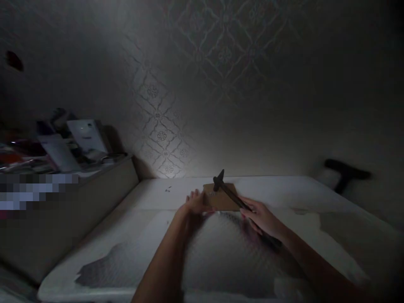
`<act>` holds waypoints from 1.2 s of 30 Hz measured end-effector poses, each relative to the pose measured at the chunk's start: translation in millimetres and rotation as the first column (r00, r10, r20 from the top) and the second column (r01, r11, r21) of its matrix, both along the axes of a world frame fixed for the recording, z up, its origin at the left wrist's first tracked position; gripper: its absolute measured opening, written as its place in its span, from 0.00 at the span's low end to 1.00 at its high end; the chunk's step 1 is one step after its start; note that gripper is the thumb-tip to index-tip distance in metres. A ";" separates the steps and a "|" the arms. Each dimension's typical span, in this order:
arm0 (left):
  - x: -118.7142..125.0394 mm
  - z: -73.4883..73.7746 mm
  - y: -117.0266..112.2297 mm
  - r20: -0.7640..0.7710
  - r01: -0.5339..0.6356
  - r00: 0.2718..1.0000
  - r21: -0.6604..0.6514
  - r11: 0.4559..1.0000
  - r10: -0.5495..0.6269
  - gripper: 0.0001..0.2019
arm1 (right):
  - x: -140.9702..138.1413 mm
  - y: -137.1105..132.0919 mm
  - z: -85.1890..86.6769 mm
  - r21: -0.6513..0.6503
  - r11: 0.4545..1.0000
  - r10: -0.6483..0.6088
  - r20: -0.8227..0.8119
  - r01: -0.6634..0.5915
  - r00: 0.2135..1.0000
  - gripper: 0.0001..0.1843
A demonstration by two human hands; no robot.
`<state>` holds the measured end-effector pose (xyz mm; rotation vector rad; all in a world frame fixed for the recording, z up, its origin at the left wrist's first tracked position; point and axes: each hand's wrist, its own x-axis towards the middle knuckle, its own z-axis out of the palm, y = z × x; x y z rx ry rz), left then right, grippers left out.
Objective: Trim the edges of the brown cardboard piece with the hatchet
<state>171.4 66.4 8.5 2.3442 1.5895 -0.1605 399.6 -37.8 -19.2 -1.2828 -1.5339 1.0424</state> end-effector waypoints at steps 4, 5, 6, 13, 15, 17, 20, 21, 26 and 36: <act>0.3 0.5 -0.6 0.002 -0.011 1.000 0.003 1.000 0.011 0.53 | -1.2 -1.2 1.2 -0.002 1.000 -0.013 0.012 0.013 1.000 0.34; 0.3 0.6 -0.5 0.006 -0.006 1.000 0.002 1.000 0.006 0.53 | -1.2 -1.3 0.9 0.001 1.000 -0.013 0.011 0.013 1.000 0.34; 0.2 0.6 -0.3 0.010 -0.001 1.000 0.000 1.000 0.001 0.53 | -1.2 -1.4 0.6 0.003 1.000 -0.010 0.011 0.010 1.000 0.35; -0.8 0.9 -0.7 0.002 -0.002 1.000 -0.001 1.000 0.002 0.53 | 0.1 0.2 -1.7 0.016 1.000 0.011 0.009 -0.011 1.000 0.34; -1.1 1.0 -0.6 0.005 -0.002 1.000 -0.003 1.000 0.002 0.53 | 0.0 0.1 -1.5 0.004 1.000 0.012 0.005 -0.012 1.000 0.34; -1.2 0.6 0.0 0.000 0.002 1.000 0.012 1.000 -0.002 0.52 | -0.3 -0.4 -0.8 0.002 1.000 -0.001 -0.005 0.001 1.000 0.35; -1.0 -0.5 1.3 -0.005 0.017 1.000 0.018 1.000 -0.017 0.52 | -0.7 -1.2 0.7 0.008 1.000 -0.023 -0.009 0.023 1.000 0.36; -0.9 -0.8 1.7 -0.006 0.014 1.000 0.014 1.000 -0.014 0.52 | -0.7 -1.3 1.1 0.003 1.000 -0.021 -0.002 0.021 1.000 0.36; -0.3 -1.1 2.0 -0.001 -0.008 1.000 -0.008 1.000 0.008 0.51 | -0.4 -0.7 0.3 -0.003 1.000 -0.016 0.012 0.016 1.000 0.36; -0.8 -0.9 1.9 0.004 0.007 1.000 -0.003 1.000 -0.007 0.53 | 1.8 1.6 -4.8 0.014 1.000 -0.003 0.007 0.003 1.000 0.35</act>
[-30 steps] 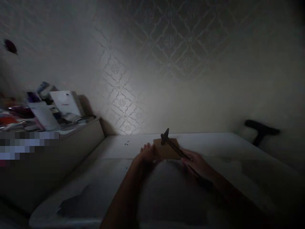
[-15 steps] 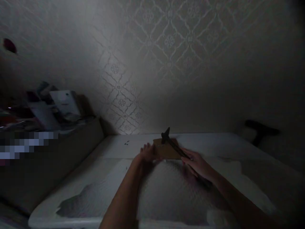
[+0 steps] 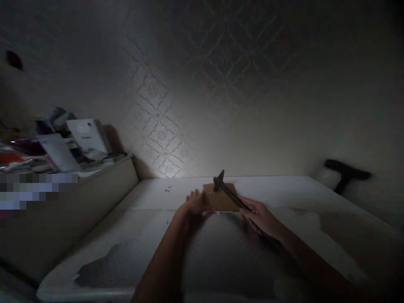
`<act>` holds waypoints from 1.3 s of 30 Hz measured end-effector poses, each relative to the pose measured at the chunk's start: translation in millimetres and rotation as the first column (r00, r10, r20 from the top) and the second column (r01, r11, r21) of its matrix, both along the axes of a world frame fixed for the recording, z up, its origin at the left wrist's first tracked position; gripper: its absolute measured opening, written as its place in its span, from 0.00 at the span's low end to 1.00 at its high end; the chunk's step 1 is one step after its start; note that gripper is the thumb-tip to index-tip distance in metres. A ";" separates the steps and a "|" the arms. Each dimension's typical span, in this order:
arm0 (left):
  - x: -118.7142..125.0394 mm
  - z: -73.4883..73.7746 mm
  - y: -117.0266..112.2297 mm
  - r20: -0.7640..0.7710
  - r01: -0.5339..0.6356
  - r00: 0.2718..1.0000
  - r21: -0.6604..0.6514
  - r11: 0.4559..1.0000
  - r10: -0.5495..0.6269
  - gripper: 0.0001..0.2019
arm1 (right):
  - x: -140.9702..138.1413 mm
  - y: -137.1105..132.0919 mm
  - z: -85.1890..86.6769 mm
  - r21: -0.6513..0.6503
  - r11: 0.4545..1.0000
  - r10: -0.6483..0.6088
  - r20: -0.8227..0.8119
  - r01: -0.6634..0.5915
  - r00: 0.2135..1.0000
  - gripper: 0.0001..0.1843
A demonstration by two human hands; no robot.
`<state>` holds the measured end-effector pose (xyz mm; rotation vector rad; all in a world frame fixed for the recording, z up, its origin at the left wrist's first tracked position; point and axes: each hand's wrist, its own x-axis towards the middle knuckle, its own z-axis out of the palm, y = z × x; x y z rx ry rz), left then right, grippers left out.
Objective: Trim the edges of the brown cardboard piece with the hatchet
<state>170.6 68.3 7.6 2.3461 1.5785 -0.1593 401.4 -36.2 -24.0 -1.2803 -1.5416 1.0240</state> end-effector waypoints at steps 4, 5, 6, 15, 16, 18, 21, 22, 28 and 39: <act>0.0 0.5 -0.7 -0.009 0.001 1.000 0.009 1.000 -0.001 0.50 | -1.3 -0.3 1.7 -0.005 1.000 -0.002 -0.006 0.002 1.000 0.35; -0.1 0.4 -0.7 -0.010 -0.001 1.000 0.008 1.000 0.001 0.49 | -1.6 -0.3 2.1 -0.007 1.000 -0.005 -0.007 0.005 1.000 0.35; -0.1 0.1 -0.7 -0.010 -0.002 1.000 0.007 1.000 0.002 0.49 | -1.9 -0.4 2.6 -0.012 1.000 -0.002 -0.004 0.002 1.000 0.35; 1.2 4.3 -3.5 -0.016 -0.011 1.000 -0.012 1.000 0.011 0.53 | -2.9 -2.4 6.7 -0.025 1.000 -0.008 -0.021 0.008 1.000 0.35; 1.2 4.8 -3.8 -0.018 -0.010 1.000 -0.013 1.000 0.010 0.53 | -3.0 -2.3 6.5 -0.023 1.000 -0.008 -0.019 0.008 1.000 0.35; 0.9 4.7 -3.8 -0.016 -0.005 1.000 -0.014 1.000 0.005 0.53 | -3.4 -2.1 5.5 -0.011 1.000 -0.023 -0.024 0.023 0.999 0.35; 0.2 2.4 -2.1 -0.018 -0.003 1.000 -0.006 1.000 0.003 0.53 | -3.1 -1.5 3.0 -0.011 1.000 -0.022 -0.021 0.022 1.000 0.34; 0.0 1.5 -1.5 -0.019 -0.003 1.000 -0.004 1.000 0.003 0.53 | -2.8 -1.2 2.3 -0.014 1.000 -0.021 -0.022 0.020 1.000 0.34; 0.0 0.6 -1.5 -0.023 0.002 1.000 0.011 1.000 -0.002 0.51 | -1.3 -0.1 1.5 -0.002 1.000 0.006 -0.002 -0.006 1.000 0.35; 0.7 3.5 -2.7 -0.014 -0.006 1.000 0.001 1.000 0.006 0.52 | -1.9 -1.7 3.2 0.000 1.000 -0.002 -0.009 0.002 1.000 0.35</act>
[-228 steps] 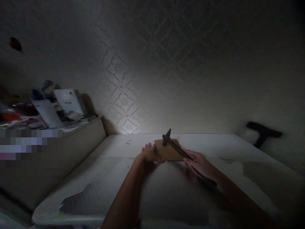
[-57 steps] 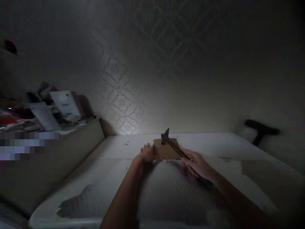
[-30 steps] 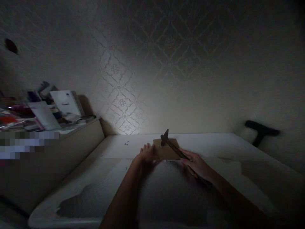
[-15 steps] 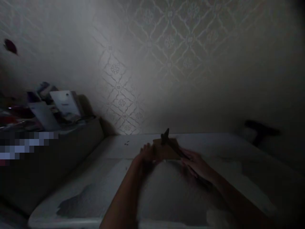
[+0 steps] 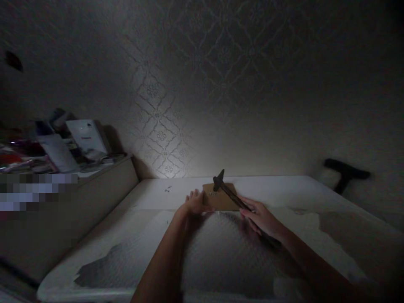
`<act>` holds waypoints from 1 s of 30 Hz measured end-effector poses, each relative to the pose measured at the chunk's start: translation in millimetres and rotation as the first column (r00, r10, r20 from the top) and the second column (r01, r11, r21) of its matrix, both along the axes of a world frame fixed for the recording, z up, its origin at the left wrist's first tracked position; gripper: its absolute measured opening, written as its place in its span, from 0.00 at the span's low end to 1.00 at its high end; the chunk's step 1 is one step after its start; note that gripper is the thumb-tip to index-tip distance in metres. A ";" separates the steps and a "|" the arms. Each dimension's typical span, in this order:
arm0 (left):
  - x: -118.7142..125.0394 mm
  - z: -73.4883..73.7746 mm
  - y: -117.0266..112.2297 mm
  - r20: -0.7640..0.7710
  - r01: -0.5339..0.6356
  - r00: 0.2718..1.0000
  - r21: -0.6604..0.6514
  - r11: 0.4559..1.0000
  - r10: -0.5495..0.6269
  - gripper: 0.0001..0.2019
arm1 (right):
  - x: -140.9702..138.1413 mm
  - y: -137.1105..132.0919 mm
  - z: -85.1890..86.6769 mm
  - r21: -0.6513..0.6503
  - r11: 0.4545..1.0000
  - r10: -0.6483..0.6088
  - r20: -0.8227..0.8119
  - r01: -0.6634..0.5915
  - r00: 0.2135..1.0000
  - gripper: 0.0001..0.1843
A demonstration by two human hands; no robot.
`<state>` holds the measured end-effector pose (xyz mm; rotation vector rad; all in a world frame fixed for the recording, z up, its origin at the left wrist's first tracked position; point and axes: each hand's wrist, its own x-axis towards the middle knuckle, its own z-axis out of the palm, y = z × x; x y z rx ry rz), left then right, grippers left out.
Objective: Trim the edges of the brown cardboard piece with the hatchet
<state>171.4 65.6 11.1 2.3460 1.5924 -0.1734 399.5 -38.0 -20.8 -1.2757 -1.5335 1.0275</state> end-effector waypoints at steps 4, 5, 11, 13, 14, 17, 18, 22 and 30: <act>0.3 1.9 -1.9 0.010 -0.003 1.000 -0.007 1.000 0.003 0.53 | 0.1 0.5 -0.4 -0.014 1.000 0.005 -0.010 -0.005 1.000 0.35; 0.4 2.2 -2.2 0.013 -0.003 1.000 -0.009 1.000 0.004 0.53 | 0.1 0.7 -0.7 -0.014 1.000 -0.002 -0.020 0.002 1.000 0.35; 1.0 1.3 -2.2 0.006 -0.006 1.000 -0.002 1.000 0.006 0.51 | -1.1 1.1 0.4 -0.015 1.000 0.005 -0.025 -0.006 1.000 0.35; 0.7 0.5 -2.2 0.001 -0.001 1.000 0.014 1.000 0.001 0.50 | -1.8 0.3 2.0 -0.017 1.000 -0.001 -0.020 0.001 1.000 0.36; 0.5 0.2 -2.1 0.002 0.002 1.000 0.024 1.000 -0.002 0.49 | -2.1 -0.1 2.8 -0.019 1.000 -0.006 -0.018 0.005 1.000 0.37; -0.1 -0.4 -1.6 0.001 0.008 1.000 0.030 1.000 -0.008 0.51 | -2.6 -0.7 3.8 -0.020 1.000 -0.015 -0.010 0.014 1.000 0.36; -0.3 -0.6 -1.2 -0.002 0.010 1.000 0.020 1.000 -0.010 0.51 | -2.5 -0.8 3.7 -0.017 1.000 -0.020 -0.009 0.020 1.000 0.35; -0.6 -2.1 0.7 -0.010 0.000 1.000 0.017 1.000 0.000 0.52 | -1.8 -0.4 2.2 -0.011 1.000 0.007 -0.007 -0.007 1.000 0.34; -0.6 -0.7 -0.3 0.002 -0.005 1.000 -0.007 1.000 0.005 0.54 | -0.2 1.4 -0.5 -0.024 1.000 0.015 -0.006 -0.016 1.000 0.34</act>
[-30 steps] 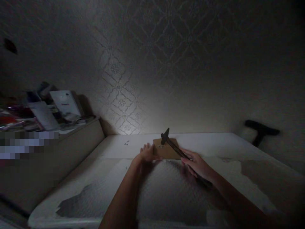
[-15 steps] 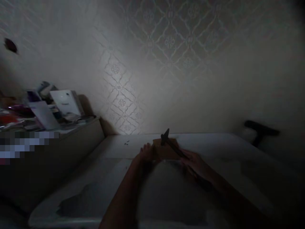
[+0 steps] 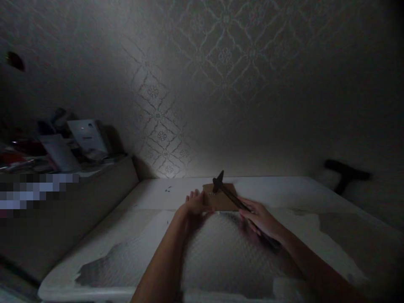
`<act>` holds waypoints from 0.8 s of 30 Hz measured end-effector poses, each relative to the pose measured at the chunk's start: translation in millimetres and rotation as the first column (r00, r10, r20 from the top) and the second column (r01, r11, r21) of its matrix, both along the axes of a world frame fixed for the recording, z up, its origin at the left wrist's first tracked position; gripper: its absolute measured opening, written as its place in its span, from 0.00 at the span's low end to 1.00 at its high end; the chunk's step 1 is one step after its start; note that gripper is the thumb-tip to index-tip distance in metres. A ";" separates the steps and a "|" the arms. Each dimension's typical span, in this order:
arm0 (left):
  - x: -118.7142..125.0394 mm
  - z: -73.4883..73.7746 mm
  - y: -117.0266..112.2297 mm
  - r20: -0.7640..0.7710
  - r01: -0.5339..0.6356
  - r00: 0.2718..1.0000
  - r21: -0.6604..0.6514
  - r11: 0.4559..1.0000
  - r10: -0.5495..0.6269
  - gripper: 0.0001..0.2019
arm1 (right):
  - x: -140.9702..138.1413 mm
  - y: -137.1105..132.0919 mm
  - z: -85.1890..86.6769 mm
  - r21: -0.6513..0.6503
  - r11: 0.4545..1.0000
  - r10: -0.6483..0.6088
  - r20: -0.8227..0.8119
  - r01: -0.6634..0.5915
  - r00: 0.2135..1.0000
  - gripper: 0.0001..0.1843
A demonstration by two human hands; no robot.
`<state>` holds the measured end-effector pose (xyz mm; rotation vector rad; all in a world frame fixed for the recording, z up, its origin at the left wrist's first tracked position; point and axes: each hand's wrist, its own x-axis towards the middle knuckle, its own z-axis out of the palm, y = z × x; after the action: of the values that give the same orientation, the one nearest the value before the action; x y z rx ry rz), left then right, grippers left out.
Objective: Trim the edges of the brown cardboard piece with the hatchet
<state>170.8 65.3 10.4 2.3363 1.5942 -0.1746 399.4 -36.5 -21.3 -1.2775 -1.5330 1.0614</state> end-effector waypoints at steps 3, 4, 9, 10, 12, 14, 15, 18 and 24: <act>0.0 0.5 -0.5 0.000 0.007 1.000 0.001 1.000 -0.007 0.53 | 0.4 1.0 -2.0 -0.008 1.000 -0.009 -0.011 0.008 1.000 0.35; -0.1 0.1 -0.3 0.001 0.007 1.000 0.004 1.000 -0.007 0.52 | 0.4 1.0 -2.1 -0.012 1.000 -0.006 -0.011 0.006 1.000 0.36; -0.6 -3.2 2.7 0.008 -0.004 1.000 0.004 1.000 0.004 0.53 | -0.4 -0.4 0.9 -0.007 1.000 -0.028 -0.010 0.028 1.000 0.36; -0.5 -3.6 3.1 0.006 -0.003 1.000 0.005 1.000 0.003 0.54 | -0.4 -0.5 1.3 -0.005 1.000 -0.028 -0.009 0.028 1.000 0.36; 0.0 -3.5 3.2 0.003 0.002 1.000 0.011 1.000 -0.002 0.54 | -0.2 -0.5 1.3 -0.003 1.000 -0.012 -0.009 0.012 1.000 0.35; 0.5 -2.8 2.6 0.001 0.009 1.000 0.019 1.000 -0.009 0.53 | 0.2 0.0 0.8 0.004 1.000 -0.003 -0.015 0.003 1.000 0.35; 0.7 -2.3 2.2 0.002 0.009 1.000 0.018 1.000 -0.009 0.53 | 0.3 0.2 0.6 0.004 1.000 0.000 -0.016 0.000 1.000 0.35; 0.9 -1.5 1.4 0.002 -0.001 1.000 0.015 1.000 0.001 0.52 | -0.4 0.1 1.3 0.001 1.000 -0.001 -0.012 0.001 1.000 0.35; 0.0 -3.0 2.5 0.003 -0.004 1.000 0.008 1.000 0.003 0.54 | -3.0 -2.1 3.7 -0.007 1.000 -0.025 -0.025 0.024 0.999 0.36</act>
<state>170.8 67.8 7.4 2.3387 1.6005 -0.1636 396.4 -38.6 -17.6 -1.2797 -1.4929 1.0636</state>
